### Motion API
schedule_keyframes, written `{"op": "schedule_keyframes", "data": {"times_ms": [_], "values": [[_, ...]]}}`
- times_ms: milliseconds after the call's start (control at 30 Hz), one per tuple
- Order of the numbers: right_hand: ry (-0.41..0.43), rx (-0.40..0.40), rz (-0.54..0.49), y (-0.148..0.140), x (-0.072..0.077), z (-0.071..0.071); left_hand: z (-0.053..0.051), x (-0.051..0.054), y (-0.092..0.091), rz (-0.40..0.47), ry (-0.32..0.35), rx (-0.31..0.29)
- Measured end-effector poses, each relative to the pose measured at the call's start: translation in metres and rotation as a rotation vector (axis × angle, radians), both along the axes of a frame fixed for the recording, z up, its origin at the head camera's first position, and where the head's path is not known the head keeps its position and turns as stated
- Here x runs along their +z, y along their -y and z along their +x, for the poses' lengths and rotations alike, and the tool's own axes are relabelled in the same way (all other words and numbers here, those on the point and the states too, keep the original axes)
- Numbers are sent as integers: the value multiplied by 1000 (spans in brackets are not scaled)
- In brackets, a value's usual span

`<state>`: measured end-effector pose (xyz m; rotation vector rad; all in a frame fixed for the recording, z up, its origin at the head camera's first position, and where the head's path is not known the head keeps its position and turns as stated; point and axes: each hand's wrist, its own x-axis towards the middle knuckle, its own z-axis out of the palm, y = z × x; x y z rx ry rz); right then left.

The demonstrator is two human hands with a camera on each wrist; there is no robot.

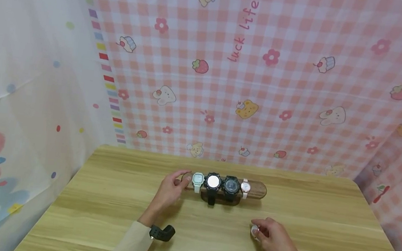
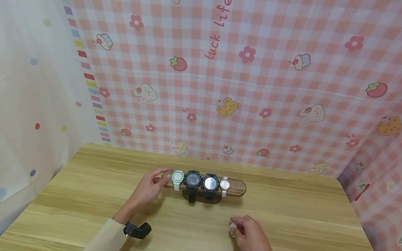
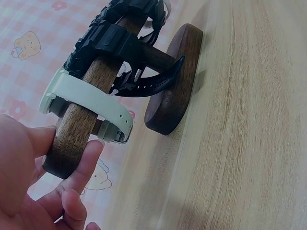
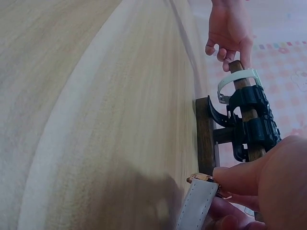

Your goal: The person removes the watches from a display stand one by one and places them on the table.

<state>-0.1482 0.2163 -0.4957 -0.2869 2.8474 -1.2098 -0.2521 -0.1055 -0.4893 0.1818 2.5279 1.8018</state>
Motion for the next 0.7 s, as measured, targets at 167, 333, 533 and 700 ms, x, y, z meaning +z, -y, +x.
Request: {"op": "schedule_keyframes", "data": {"times_ms": [167,333,533,700], "values": [[-5,1,8,0,-2,0,0,-1,0,3,12,2],[-4,3,17,1,-4,1,-1,-1,0,5,17,-2],[-7,13,32,1,-7,0,-2,-1,0,-2,28,-6],[-17,25,36,1,-7,-1,-1,-2,1,1,23,-7]]}}
